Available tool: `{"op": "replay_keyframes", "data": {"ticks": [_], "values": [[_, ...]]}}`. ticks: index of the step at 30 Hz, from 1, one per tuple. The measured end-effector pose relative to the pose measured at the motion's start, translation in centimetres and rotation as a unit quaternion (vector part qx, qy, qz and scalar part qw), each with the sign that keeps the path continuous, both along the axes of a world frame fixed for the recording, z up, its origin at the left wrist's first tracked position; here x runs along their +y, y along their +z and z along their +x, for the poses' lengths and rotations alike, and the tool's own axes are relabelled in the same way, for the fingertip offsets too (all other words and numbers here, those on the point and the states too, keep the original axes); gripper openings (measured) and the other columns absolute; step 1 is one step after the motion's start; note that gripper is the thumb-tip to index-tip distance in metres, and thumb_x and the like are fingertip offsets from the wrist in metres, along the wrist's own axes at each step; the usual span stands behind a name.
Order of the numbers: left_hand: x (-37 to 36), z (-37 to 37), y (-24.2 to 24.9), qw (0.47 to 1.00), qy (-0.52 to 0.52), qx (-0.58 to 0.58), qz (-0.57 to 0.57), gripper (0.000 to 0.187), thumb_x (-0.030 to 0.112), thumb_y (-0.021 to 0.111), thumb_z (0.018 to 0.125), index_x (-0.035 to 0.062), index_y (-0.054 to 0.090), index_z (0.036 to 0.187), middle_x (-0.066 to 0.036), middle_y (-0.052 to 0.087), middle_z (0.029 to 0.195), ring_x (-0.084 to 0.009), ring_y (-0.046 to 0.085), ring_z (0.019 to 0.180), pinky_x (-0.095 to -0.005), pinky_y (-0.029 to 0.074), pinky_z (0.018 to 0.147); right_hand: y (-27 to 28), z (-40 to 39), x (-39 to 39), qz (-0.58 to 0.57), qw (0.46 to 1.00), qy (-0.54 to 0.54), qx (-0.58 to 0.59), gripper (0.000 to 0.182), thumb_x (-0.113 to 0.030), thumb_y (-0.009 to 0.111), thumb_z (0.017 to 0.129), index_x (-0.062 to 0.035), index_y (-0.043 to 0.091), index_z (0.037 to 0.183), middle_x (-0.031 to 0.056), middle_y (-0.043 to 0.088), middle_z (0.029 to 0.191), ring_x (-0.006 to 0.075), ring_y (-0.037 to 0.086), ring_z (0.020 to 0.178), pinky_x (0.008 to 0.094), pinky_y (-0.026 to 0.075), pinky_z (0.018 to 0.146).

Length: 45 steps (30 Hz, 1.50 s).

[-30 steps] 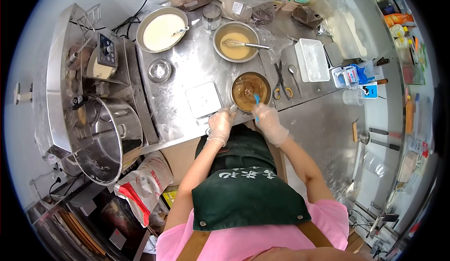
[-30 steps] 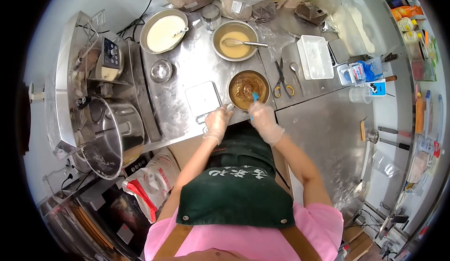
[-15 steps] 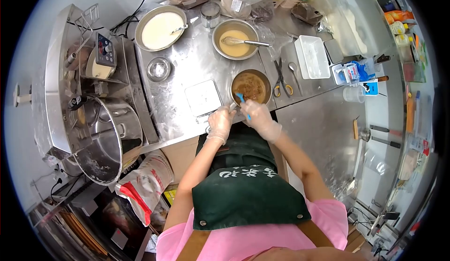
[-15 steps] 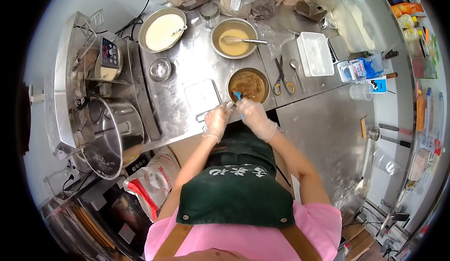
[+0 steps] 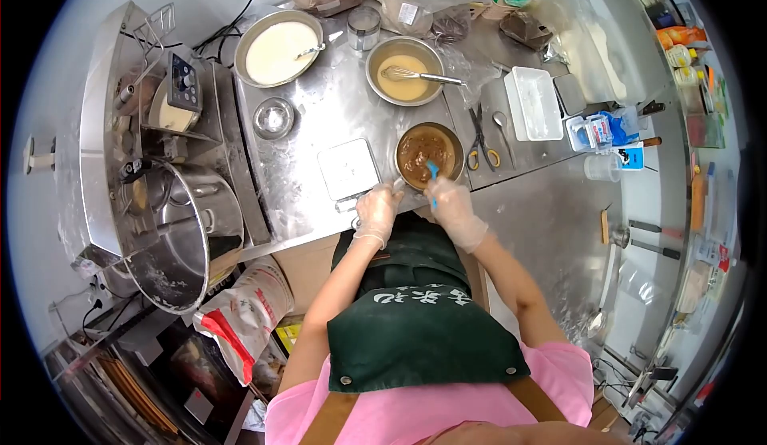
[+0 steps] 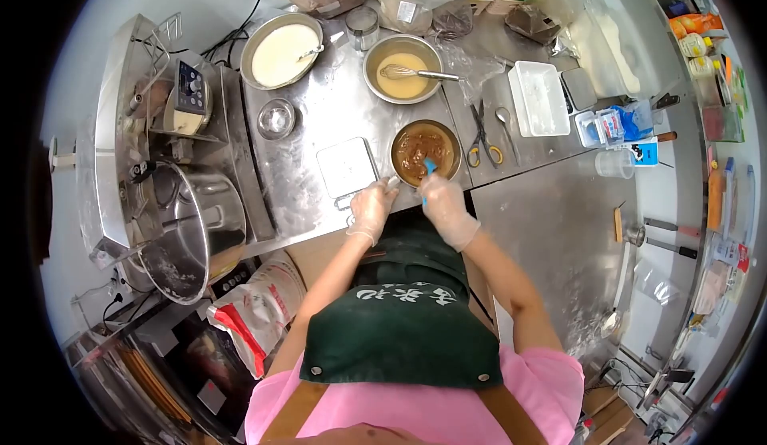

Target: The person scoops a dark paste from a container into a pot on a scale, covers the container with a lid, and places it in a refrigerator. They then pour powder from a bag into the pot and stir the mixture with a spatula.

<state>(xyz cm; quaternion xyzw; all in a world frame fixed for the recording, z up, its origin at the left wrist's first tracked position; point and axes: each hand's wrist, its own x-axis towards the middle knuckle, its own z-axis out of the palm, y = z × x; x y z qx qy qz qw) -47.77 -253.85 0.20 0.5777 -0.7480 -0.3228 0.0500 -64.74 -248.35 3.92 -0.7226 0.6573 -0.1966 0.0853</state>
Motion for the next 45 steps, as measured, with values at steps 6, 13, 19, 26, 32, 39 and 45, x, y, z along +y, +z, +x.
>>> {"op": "replay_keyframes", "data": {"ticks": [6,13,19,26,32,39,45], "values": [[0.0,-0.1,0.3,1.0,0.013,0.017,-0.02,0.025,0.029,0.071,0.084,0.0052,0.07,0.092,-0.016,0.07,0.087,-0.0332,0.069,0.082,-0.0435,0.053,0.075,0.4,-1.6,-1.2,-0.051,0.987,-0.048,-0.146,0.016,-0.011,0.065,0.087,-0.0019,0.069,0.099,0.0152,0.065,0.087,0.0349,0.065,0.076,0.0414,0.053,0.066],[0.0,0.0,0.3,1.0,0.001,0.009,-0.005,0.028,0.03,0.07,0.085,0.0072,0.07,0.1,-0.015,0.07,0.091,-0.0326,0.069,0.085,-0.0439,0.053,0.077,-0.1,-1.2,1.3,-0.004,0.998,-0.004,-0.065,0.012,-0.011,0.067,0.085,-0.0045,0.067,0.096,0.0124,0.06,0.079,0.0324,0.064,0.071,0.0422,0.052,0.06],[0.1,-0.1,0.3,1.0,0.003,0.012,0.004,0.029,0.031,0.069,0.085,0.0082,0.069,0.104,-0.015,0.07,0.092,-0.0326,0.069,0.086,-0.0447,0.053,0.076,0.5,-2.0,1.4,-0.018,0.995,-0.067,-0.076,0.014,-0.012,0.067,0.085,-0.0031,0.068,0.096,0.0147,0.063,0.084,0.034,0.064,0.073,0.042,0.052,0.062],[0.2,0.0,0.0,1.0,0.001,0.016,-0.019,0.028,0.029,0.069,0.085,0.0083,0.068,0.104,-0.015,0.07,0.09,-0.0331,0.069,0.083,-0.0444,0.053,0.074,0.8,-1.9,2.0,-0.008,0.992,-0.097,-0.085,0.013,-0.01,0.067,0.085,-0.0021,0.069,0.094,0.0151,0.063,0.082,0.0349,0.064,0.073,0.0422,0.052,0.063],[0.2,0.0,0.3,1.0,0.001,0.001,-0.013,0.028,0.029,0.07,0.085,0.0084,0.068,0.104,-0.015,0.07,0.089,-0.0328,0.069,0.083,-0.0445,0.053,0.074,1.3,-1.3,0.9,0.031,0.994,0.025,-0.104,0.015,-0.01,0.067,0.084,-0.0039,0.069,0.097,0.0137,0.063,0.083,0.0343,0.064,0.075,0.0416,0.052,0.064],[0.0,0.0,0.4,1.0,-0.001,0.015,-0.02,0.028,0.03,0.07,0.084,0.0068,0.068,0.1,-0.015,0.07,0.087,-0.0336,0.069,0.081,-0.0455,0.053,0.072,-0.3,-2.6,-2.3,-0.032,0.999,0.028,0.01,0.005,-0.007,0.064,0.074,-0.0046,0.061,0.077,0.0121,0.059,0.076,0.031,0.061,0.068,0.0405,0.052,0.061],[0.4,0.0,-0.3,0.999,0.002,0.02,-0.036,0.026,0.03,0.071,0.084,0.007,0.069,0.096,-0.015,0.07,0.086,-0.0339,0.069,0.08,-0.0448,0.054,0.071,0.3,0.6,-0.9,-0.012,0.994,0.096,-0.052,0.005,-0.003,0.062,0.072,-0.0046,0.06,0.077,0.0127,0.059,0.075,0.031,0.062,0.071,0.0407,0.052,0.061]]}}
